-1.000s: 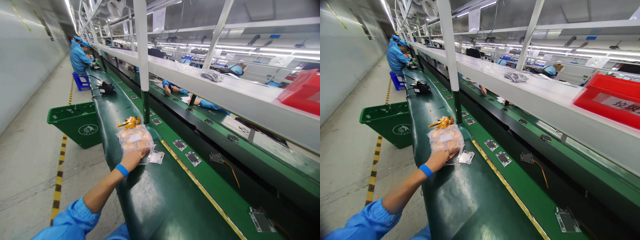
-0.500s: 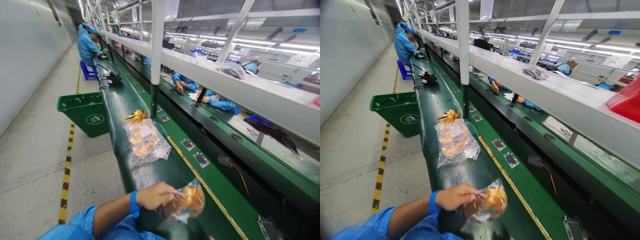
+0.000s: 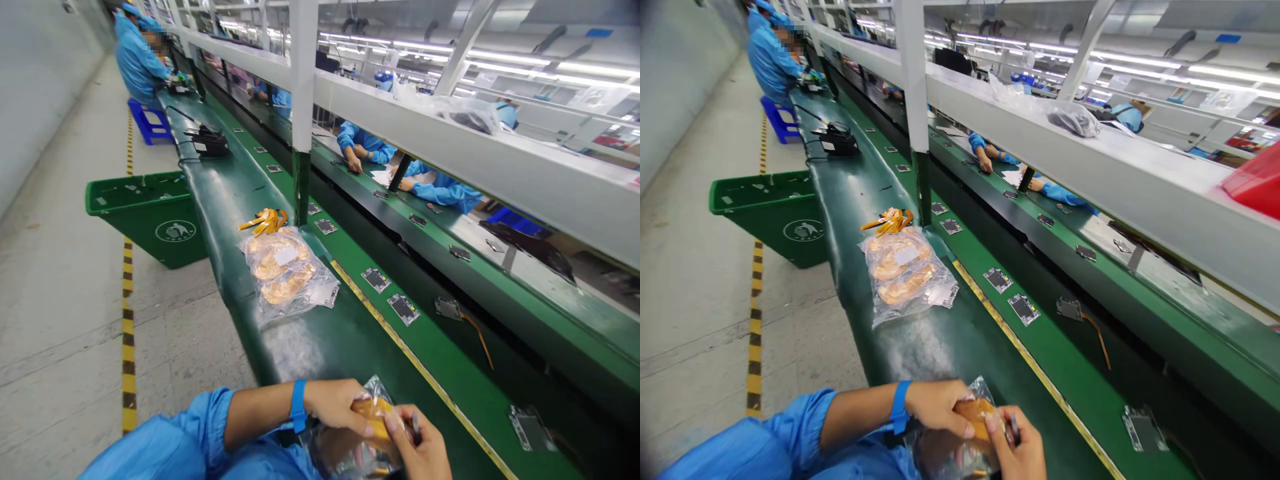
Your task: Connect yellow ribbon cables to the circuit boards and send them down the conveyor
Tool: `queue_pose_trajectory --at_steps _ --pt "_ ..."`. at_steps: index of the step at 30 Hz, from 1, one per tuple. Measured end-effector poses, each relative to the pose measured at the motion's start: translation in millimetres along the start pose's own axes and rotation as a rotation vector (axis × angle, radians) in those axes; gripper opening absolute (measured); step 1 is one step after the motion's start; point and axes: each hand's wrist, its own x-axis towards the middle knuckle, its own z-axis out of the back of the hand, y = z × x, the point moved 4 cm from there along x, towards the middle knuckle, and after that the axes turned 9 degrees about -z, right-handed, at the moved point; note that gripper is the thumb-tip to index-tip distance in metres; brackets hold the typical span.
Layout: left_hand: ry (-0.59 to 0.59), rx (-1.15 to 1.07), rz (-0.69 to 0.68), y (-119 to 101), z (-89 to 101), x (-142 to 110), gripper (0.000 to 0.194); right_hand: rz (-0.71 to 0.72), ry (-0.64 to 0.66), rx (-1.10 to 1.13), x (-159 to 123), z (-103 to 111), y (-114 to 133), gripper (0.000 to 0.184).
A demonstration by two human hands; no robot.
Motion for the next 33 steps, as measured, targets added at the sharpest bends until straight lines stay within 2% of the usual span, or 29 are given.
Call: queue_pose_trajectory --at_steps 2,5,8,12,14,17,19,22,25,28,31,33 --pt "-0.013 -0.042 0.019 -6 -2.5 3 0.061 0.005 0.052 -0.068 1 -3 15 0.062" --pt "-0.04 -0.037 -0.007 -18 -3.9 2 0.053 0.021 -0.008 -0.093 6 -3 28 0.07" --pt "-0.046 -0.066 -0.005 -27 -4.0 -1 0.047 -0.007 0.014 -0.048 12 -4 25 0.071" --pt "-0.041 -0.139 0.017 -26 -2.0 -6 0.049 -0.008 -0.005 0.06 17 7 12 0.064" --pt "-0.127 -0.172 0.008 -21 3.0 -6 0.046 -0.01 -0.026 0.103 19 14 5 0.059" --pt "-0.363 -0.289 -0.051 -16 13.7 -3 0.041 -0.045 -0.109 0.191 21 19 -9 0.055" --pt "-0.518 -0.412 -0.104 -15 19.5 1 0.037 -0.089 -0.127 0.24 19 12 -18 0.058" --pt "-0.712 -0.589 -0.177 -19 25.5 7 0.025 -0.126 0.021 0.26 13 -14 -26 0.064" --pt "-0.859 -0.672 -0.222 -22 29.6 10 0.02 -0.122 0.172 0.257 5 -39 -23 0.058" --pt "-0.913 -0.709 -0.237 -23 30.8 10 0.018 -0.128 0.143 0.296 2 -45 -18 0.054" --pt "-0.895 -0.739 -0.252 -22 30.9 8 0.023 -0.161 0.063 0.38 3 -37 -18 0.057" --pt "-0.877 -0.736 -0.26 -18 31.1 6 0.031 -0.193 0.059 0.434 4 -32 -20 0.06"
